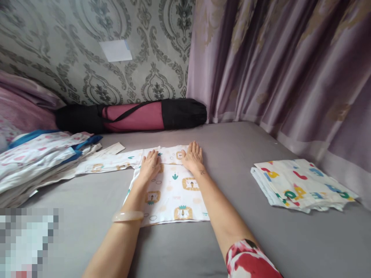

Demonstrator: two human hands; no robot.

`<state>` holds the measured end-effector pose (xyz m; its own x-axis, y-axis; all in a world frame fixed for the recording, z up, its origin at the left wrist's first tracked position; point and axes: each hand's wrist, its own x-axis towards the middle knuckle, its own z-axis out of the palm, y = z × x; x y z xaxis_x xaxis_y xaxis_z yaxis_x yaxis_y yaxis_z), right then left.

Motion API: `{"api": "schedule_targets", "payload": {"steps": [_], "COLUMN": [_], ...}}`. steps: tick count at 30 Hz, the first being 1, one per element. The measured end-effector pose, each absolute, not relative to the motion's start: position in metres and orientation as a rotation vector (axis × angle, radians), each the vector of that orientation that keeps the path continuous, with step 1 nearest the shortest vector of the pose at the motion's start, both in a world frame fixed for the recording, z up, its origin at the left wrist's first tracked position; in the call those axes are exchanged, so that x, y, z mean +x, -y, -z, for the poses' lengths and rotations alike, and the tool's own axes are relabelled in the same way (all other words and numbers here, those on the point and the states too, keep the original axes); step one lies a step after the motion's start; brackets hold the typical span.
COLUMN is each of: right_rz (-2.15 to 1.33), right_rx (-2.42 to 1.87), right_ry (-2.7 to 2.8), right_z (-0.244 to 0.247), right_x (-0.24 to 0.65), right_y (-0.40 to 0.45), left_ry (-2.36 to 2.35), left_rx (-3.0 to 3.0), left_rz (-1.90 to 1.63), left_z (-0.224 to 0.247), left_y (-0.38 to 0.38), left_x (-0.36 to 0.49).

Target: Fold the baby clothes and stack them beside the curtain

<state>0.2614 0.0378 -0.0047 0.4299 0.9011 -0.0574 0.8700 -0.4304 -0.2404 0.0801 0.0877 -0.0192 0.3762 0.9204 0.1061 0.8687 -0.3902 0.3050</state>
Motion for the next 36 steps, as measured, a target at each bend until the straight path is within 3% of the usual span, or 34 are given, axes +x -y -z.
{"api": "schedule_targets", "payload": {"steps": [15,22,28,36], "right_rz": [-0.276,-0.29,-0.288,-0.249], "right_rx": [-2.579,-2.579,-2.575,-2.571], "right_ry": [1.602,1.598,1.599,1.617], "right_z": [0.011,0.012,0.011,0.013], "right_x": [0.271,0.271,0.272,0.275], "right_y": [-0.036,-0.035,-0.037,-0.039], "left_ry": [-1.594,-1.572,-1.892,-2.475], "left_rx": [2.419,2.295,1.853,1.222], "left_rz": [-0.292,-0.262,-0.564,-1.118], "left_z": [0.022,-0.01,-0.027,-0.009], "left_y": [-0.089,-0.094,-0.112,-0.114], "left_x": [0.077,0.057,0.005,-0.044]}}
